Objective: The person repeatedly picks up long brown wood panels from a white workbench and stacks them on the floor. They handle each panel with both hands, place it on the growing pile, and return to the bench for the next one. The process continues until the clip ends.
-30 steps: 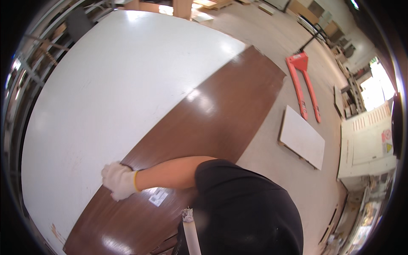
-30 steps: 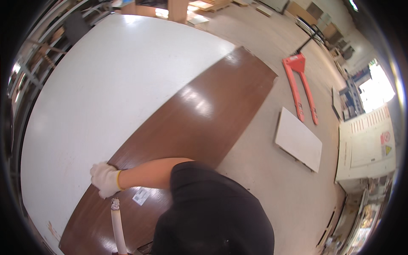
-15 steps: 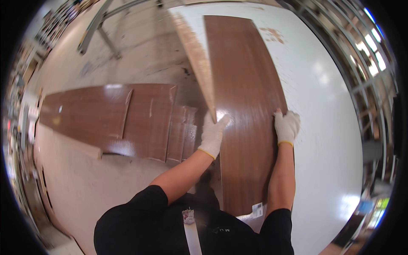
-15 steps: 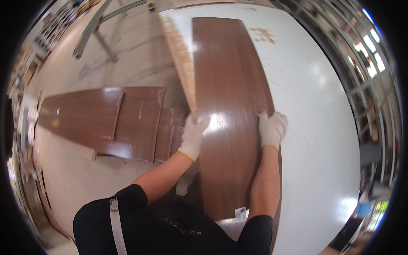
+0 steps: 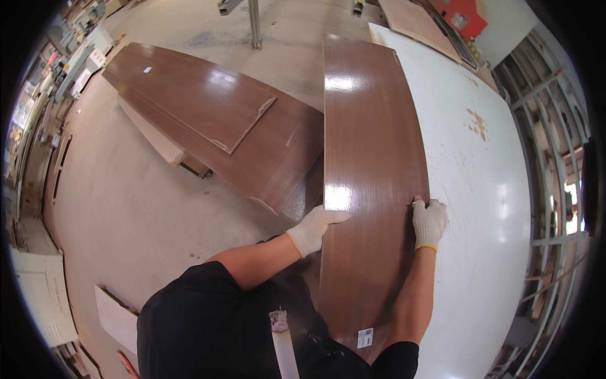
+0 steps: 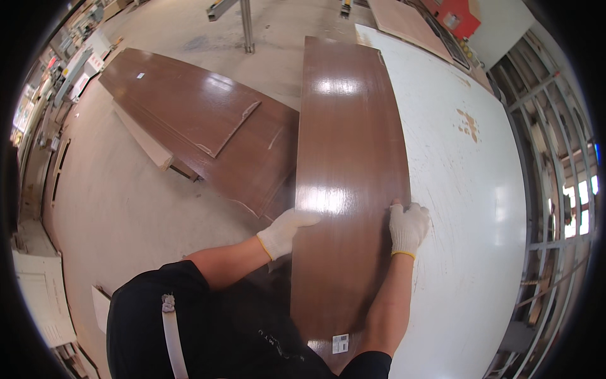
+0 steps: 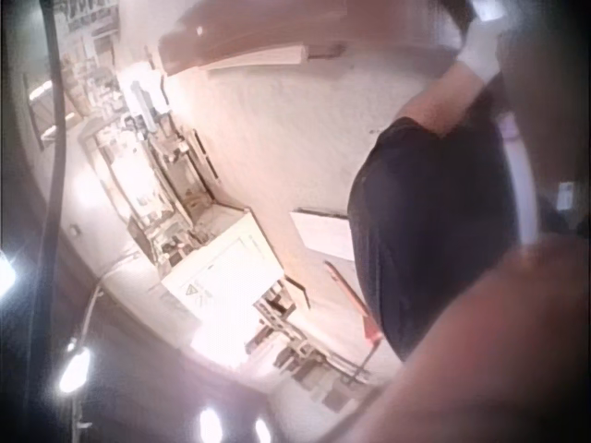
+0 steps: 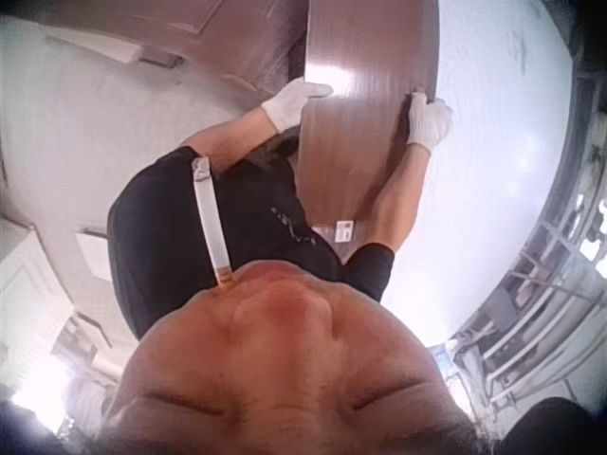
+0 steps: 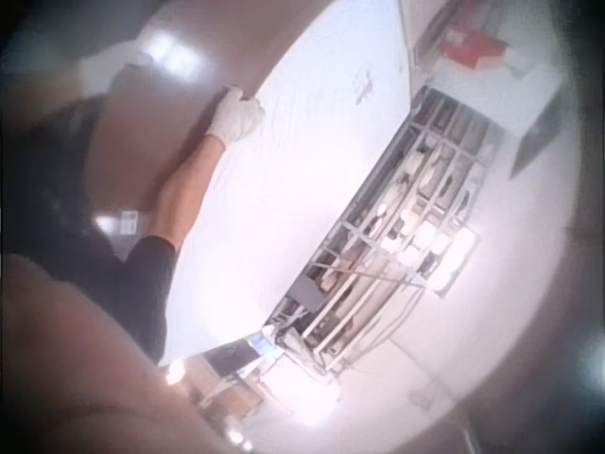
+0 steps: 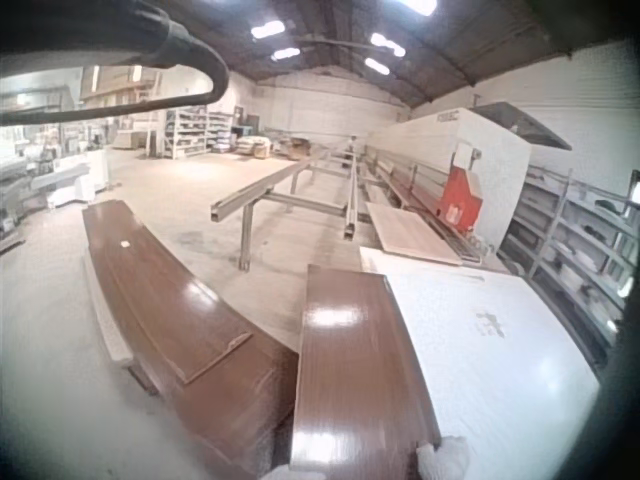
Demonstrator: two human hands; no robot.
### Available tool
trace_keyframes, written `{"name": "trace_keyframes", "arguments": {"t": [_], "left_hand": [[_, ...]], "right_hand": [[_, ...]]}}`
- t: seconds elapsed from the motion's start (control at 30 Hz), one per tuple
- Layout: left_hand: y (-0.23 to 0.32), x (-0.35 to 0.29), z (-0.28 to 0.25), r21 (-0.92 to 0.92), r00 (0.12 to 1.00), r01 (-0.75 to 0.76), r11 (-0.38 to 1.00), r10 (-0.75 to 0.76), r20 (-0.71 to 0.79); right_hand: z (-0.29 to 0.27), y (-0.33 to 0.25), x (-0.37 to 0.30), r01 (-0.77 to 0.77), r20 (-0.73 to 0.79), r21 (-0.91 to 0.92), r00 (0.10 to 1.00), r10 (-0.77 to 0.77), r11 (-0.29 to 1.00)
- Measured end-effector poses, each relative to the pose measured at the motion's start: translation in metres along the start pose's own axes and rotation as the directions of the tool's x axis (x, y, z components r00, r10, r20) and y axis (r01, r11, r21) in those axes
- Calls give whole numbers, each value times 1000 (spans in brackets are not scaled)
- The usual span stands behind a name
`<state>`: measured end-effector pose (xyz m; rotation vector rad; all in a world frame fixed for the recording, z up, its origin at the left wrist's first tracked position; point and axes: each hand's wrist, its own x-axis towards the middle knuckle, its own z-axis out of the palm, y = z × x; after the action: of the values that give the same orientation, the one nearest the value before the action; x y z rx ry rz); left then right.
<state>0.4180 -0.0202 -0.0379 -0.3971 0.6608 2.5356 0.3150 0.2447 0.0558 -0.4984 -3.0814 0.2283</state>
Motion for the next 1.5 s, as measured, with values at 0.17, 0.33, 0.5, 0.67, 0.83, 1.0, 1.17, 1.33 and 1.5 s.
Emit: {"name": "trace_keyframes", "arguments": {"t": [0.17,0.33,0.5,0.67,0.83,1.0,1.17,1.33,1.5], "left_hand": [[35,-43,-41,15,987,-158,987,158,-28],[84,-81,-84,-80,900,-411,908,390,-192],[165,-101,-148,-31,785,-574,818,539,-306],[268,-116,-208,-52,663,-701,711,622,-417],[368,-124,-266,-154,568,-798,582,644,-512],[447,-129,-329,74,332,-857,510,656,-678],[509,-135,-389,275,184,-811,516,673,-717],[539,-133,-430,289,188,-793,537,666,-722],[476,-120,-402,28,444,-822,569,671,-594]], "right_hand": [[16,-81,7,237,40,89,970,-242,967],[50,-129,18,450,187,296,837,-513,842],[54,-133,19,245,538,355,736,-411,902],[61,-177,17,211,497,236,812,-304,949],[93,-321,30,563,260,267,740,-620,783],[120,-449,39,651,274,234,669,-691,722],[155,-536,41,733,308,201,583,-752,650],[171,-579,37,735,313,260,549,-775,626],[144,-512,46,799,122,284,518,-847,530]]}}
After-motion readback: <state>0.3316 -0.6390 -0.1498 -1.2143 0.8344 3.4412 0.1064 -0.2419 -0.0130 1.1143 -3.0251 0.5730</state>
